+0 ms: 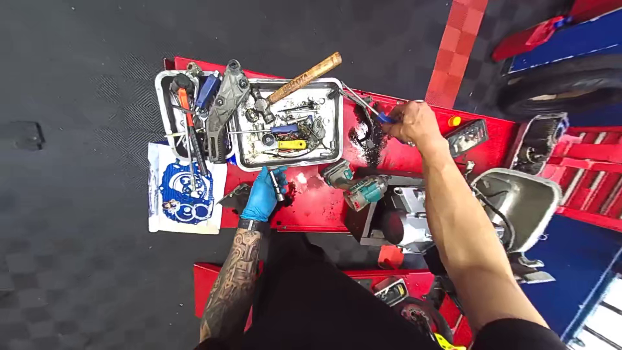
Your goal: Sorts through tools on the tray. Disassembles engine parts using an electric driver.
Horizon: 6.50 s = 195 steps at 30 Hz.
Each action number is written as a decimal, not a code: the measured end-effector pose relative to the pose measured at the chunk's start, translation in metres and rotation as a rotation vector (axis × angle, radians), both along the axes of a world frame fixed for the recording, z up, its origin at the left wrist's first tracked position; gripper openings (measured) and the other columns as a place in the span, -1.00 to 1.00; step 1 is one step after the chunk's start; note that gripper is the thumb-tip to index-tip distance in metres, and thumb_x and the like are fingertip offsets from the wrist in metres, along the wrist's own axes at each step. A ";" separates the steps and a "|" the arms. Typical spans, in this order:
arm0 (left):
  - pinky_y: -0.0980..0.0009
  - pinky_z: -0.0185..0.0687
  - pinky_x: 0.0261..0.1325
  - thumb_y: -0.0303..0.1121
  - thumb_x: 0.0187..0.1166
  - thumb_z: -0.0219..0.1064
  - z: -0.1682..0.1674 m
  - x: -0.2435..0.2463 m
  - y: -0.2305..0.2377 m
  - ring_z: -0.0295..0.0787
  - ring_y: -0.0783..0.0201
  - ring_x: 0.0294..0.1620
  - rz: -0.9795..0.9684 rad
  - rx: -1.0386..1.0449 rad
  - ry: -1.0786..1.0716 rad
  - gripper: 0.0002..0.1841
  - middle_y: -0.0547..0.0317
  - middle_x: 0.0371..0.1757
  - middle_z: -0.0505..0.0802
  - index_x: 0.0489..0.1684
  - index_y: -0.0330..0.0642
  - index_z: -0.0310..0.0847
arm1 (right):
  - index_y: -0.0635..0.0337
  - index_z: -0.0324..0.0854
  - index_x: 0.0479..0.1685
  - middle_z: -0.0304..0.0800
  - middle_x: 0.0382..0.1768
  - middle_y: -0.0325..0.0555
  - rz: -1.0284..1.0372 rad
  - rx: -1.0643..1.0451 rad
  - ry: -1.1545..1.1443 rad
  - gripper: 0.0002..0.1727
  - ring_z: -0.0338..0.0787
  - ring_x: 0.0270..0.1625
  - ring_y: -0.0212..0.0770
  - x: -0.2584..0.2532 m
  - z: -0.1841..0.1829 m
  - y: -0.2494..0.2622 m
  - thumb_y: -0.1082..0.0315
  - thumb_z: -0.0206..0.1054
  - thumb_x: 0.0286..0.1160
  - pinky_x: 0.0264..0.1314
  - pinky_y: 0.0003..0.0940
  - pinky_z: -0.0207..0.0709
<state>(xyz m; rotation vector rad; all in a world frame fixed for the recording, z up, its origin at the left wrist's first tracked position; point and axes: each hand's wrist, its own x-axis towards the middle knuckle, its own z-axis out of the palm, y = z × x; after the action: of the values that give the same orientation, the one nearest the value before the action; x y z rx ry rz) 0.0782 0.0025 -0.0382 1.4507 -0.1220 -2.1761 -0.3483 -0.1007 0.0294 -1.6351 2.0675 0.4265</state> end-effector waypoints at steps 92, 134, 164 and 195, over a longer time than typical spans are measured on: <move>0.42 0.47 -0.50 0.21 0.85 -0.17 0.151 -0.438 0.513 0.41 0.38 -0.61 -0.998 -0.808 -0.516 -0.50 0.32 -0.58 0.48 -0.26 0.04 0.46 | 0.08 0.75 -0.16 0.81 -0.52 -0.37 -1.064 -1.032 -1.690 -0.79 0.75 -0.53 -0.43 -0.031 -0.021 0.758 0.16 0.50 0.44 -0.38 -0.45 0.73; 0.55 0.23 -0.65 0.05 0.90 -0.14 0.156 -0.430 0.516 0.21 0.44 -0.75 -0.959 -0.771 -0.594 -0.58 0.33 -0.66 0.39 -0.28 0.08 0.49 | 0.34 0.70 0.18 0.88 0.01 0.06 -0.608 -1.140 -1.248 -0.33 0.87 0.08 -0.21 -0.096 -0.056 0.751 -0.02 0.58 0.17 0.24 -0.18 0.74; 0.07 0.53 -0.40 0.45 0.66 -0.06 0.130 -0.462 0.537 0.58 0.10 -0.43 -0.545 -0.988 -1.145 -0.32 0.05 -0.39 0.62 -0.15 -0.06 0.52 | 0.34 0.69 0.16 0.91 -0.07 -0.02 -0.619 -1.237 -1.345 -0.35 0.89 -0.01 -0.31 -0.083 -0.070 0.763 0.06 0.61 0.10 0.14 -0.25 0.79; 0.46 0.52 -0.38 -0.31 0.88 -0.10 0.146 -0.345 0.451 0.53 0.42 -0.49 -0.949 -1.149 -0.394 -0.55 0.27 -0.43 0.70 -0.38 -0.16 0.69 | 0.48 0.53 0.45 0.76 0.37 0.27 -0.585 -1.280 -0.647 -0.52 0.79 0.43 0.02 0.082 -0.025 0.744 0.26 0.16 0.78 0.51 -0.15 0.63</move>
<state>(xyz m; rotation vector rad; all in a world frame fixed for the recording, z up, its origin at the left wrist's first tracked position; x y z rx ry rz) -0.2666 0.4540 0.1077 1.0962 -2.1284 -1.6696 -0.2666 0.6432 0.0046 -1.2150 2.1401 -1.6699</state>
